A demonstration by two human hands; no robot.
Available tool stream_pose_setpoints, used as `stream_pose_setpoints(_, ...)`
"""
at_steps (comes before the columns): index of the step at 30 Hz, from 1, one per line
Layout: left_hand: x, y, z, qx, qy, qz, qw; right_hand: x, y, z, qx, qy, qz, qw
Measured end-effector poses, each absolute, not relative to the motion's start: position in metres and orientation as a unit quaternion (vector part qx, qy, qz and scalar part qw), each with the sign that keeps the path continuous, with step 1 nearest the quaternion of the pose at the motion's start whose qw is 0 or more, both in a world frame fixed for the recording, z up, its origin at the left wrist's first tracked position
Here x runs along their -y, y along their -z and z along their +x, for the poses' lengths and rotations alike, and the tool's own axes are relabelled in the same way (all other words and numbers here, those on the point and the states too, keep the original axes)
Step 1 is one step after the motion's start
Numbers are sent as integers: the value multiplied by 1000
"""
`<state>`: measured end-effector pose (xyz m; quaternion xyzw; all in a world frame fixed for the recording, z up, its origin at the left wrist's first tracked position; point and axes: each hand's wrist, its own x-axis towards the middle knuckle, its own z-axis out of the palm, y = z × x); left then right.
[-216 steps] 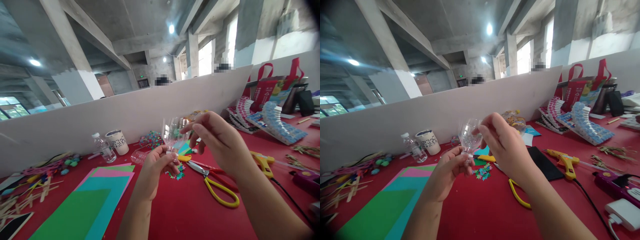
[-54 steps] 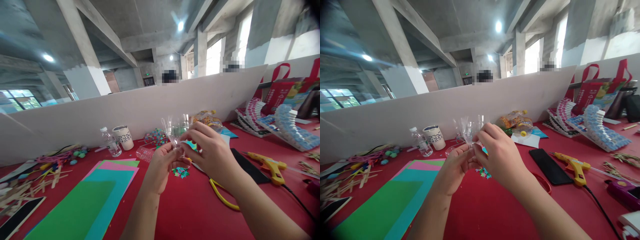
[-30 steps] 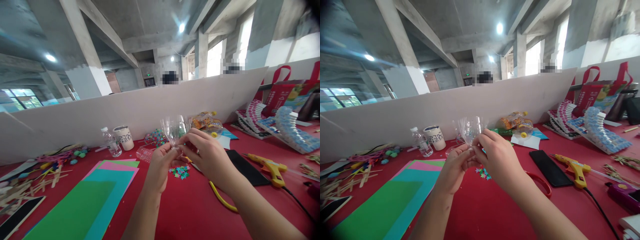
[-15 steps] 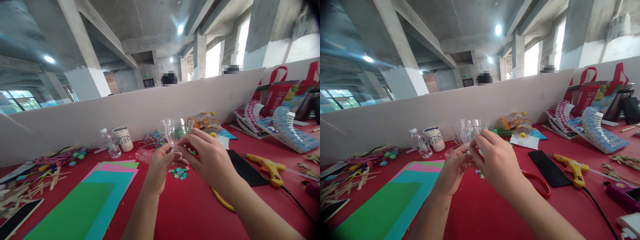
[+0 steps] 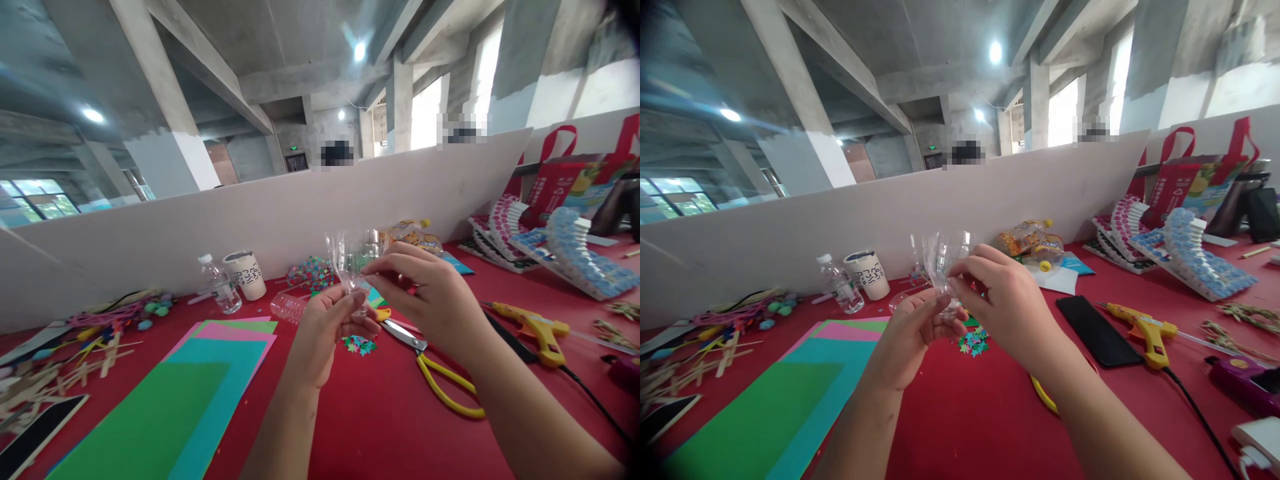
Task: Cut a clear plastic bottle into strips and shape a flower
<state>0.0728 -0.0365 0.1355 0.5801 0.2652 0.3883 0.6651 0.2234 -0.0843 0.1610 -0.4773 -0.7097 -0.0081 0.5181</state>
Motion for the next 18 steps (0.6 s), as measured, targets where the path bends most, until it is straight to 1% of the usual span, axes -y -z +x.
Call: stream_pose_setpoints(18,41,-139,71,-229,-393,538,710,91,-163,226,724,89,-446,518)
